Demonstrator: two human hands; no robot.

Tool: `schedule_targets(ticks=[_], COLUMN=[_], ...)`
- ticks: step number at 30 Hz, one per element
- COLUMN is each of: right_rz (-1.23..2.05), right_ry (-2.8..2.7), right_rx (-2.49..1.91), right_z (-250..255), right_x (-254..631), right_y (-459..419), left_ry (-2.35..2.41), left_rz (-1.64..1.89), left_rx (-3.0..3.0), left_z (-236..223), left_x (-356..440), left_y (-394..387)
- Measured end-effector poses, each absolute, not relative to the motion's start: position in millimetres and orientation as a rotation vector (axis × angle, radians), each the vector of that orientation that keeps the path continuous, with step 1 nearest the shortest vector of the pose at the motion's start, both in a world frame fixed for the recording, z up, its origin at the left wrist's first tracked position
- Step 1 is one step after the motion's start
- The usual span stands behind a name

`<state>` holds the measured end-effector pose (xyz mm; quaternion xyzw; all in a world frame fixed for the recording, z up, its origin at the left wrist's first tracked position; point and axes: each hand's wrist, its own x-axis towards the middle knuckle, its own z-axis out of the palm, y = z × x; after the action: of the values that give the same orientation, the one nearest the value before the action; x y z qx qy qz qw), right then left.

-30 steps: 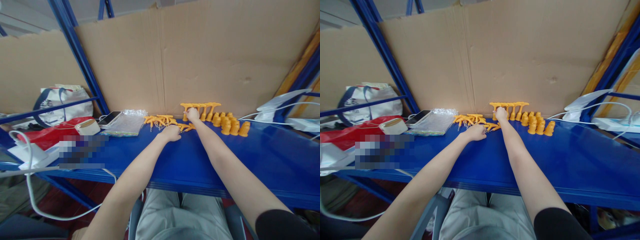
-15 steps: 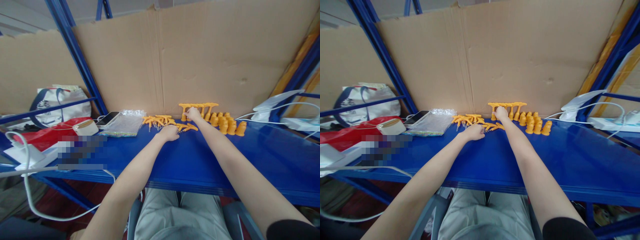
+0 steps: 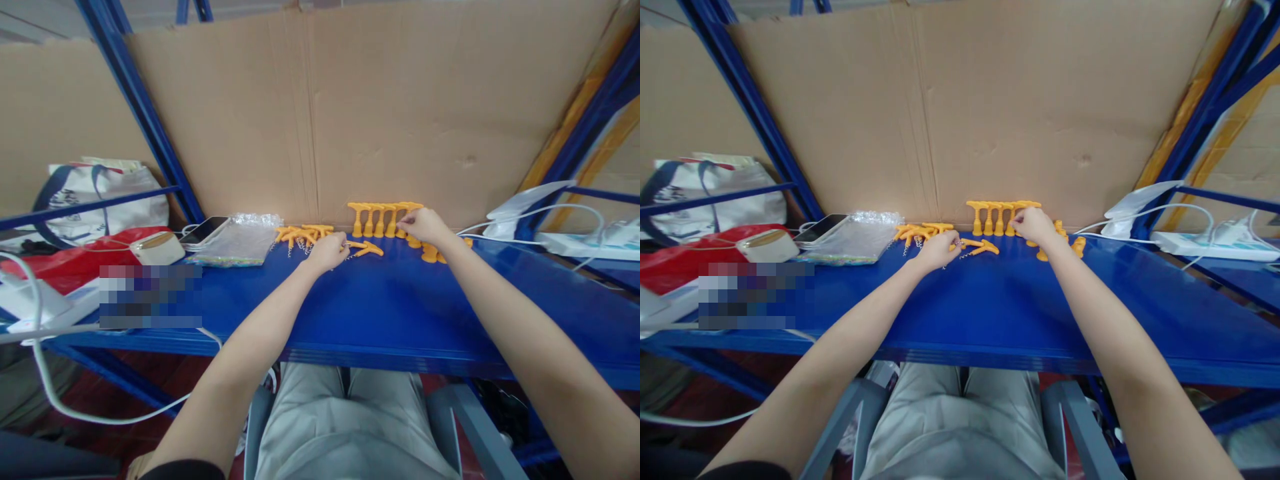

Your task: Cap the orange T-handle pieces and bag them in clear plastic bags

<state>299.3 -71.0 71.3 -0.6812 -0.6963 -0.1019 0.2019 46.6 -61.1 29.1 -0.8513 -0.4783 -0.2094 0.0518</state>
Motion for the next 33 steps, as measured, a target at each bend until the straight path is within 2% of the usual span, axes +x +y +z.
schedule_targets(ticks=[9,20,29,33], right_rz=[-0.424,-0.277,-0.430,-0.379], right_ry=[-1.683,-1.793,-1.784,-1.785], right_rx=[-2.220,-2.286,-2.393,-2.456], right_z=[50.8,42.3,56.0,60.6], right_x=[327.3,339.0,327.2,323.4], right_y=[-82.4,-77.1,-89.6,-91.9], left_ry=[-1.440,-1.430,-1.434,-1.431], left_rz=[-0.961,-1.218,-1.284,-1.298], left_rx=[-2.559,-2.426,-2.385,-2.396], left_z=[27.5,27.9,31.0,30.3], left_x=[44.9,44.7,46.0,46.4], left_y=[-59.7,-59.5,-62.3,-60.8])
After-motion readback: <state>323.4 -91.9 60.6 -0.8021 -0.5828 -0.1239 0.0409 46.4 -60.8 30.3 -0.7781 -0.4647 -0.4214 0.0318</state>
